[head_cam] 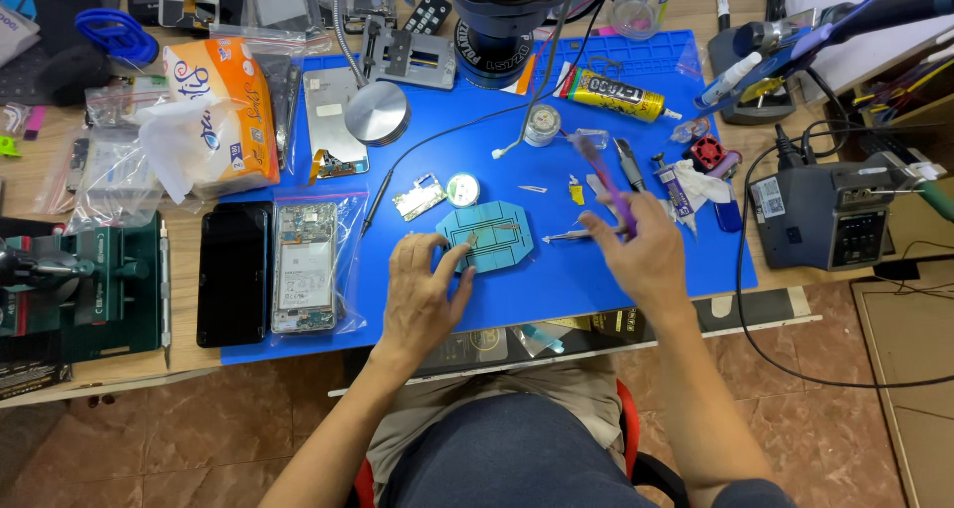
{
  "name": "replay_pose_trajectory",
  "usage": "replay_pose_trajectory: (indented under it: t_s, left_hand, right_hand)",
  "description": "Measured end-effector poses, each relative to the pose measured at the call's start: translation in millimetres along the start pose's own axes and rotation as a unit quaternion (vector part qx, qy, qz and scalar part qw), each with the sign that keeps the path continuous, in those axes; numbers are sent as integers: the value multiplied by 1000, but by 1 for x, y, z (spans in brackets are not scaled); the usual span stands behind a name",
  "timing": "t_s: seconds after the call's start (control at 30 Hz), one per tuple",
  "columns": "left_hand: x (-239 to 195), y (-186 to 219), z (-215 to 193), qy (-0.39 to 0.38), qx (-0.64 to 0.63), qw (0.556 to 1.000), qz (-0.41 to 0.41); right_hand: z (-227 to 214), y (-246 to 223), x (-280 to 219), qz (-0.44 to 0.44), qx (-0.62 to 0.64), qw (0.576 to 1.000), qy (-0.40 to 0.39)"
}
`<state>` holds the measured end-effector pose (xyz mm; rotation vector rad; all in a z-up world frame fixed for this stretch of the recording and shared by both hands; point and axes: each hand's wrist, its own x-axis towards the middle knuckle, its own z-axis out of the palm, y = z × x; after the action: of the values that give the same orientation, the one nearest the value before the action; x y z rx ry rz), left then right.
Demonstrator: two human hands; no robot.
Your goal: The person cleans a small electronic component using a cotton swab and a purple plastic tool. They wipe the component's surface and then use the tool to scrape or clean specific areas on the blue work mat.
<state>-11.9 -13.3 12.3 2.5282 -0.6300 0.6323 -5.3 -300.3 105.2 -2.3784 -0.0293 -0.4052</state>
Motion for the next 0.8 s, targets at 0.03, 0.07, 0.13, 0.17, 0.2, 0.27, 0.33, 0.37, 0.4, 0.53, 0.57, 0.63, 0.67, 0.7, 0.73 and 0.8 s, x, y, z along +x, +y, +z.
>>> replay_pose_trajectory:
  t_s: [0.03, 0.07, 0.13, 0.17, 0.2, 0.27, 0.33, 0.37, 0.4, 0.53, 0.57, 0.63, 0.67, 0.7, 0.73, 0.8]
  left_hand:
    - [-1, 0, -1, -1, -1, 1000, 1]
    - [0, 0, -1, -2, -9, 1000, -6]
    - [1, 0, -2, -1, -16, 1000, -13]
    - [1, 0, -3, -2, -32, 999, -24]
    - [1, -1, -4, -2, -46, 998, -37]
    - [4, -4, -5, -3, -49, 998, -45]
    - [9, -6, -6, -4, -54, 997, -53]
    - [12, -7, -5, -4, -50, 998, -42]
    - [16, -7, -4, -6, -47, 998, -30]
    - [25, -12, -1, -12, -48, 999, -21]
    - [27, -13, -2, -15, -51, 998, -25]
    - [28, -15, -1, -20, -54, 998, -32]
    - [27, -17, 0, -6, -54, 998, -34]
    - [26, -19, 1, 7, -54, 998, -35]
    - [26, -20, 4, 6, -53, 998, -38]
    - [26, -21, 9, 13, -58, 997, -42]
  right_hand:
    - [6, 15, 12, 2, 0, 1000, 1]
    - [10, 30, 25, -39, -51, 997, 37]
    - [17, 57, 49, -81, -102, 989, 75]
    - [20, 67, 61, -115, -116, 984, 73]
    - [25, 76, 74, -152, -128, 978, 70]
    - [21, 65, 84, -141, -135, 981, 23]
    - [22, 69, 93, -128, -144, 981, -24]
    - [25, 79, 96, -116, -163, 979, -37]
    - [27, 91, 99, -103, -183, 976, -50]
    - [9, 69, 80, -120, -145, 982, -30]
    - [4, 65, 72, -125, -133, 983, -14]
    - [-5, 56, 55, -130, -122, 984, -2]
    - [-9, 50, 46, -118, -76, 990, -7]
    - [-14, 44, 37, -104, -31, 994, -11]
    - [-10, 43, 27, -104, -29, 994, -14]
    - [-4, 39, 6, 15, 102, 992, -72]
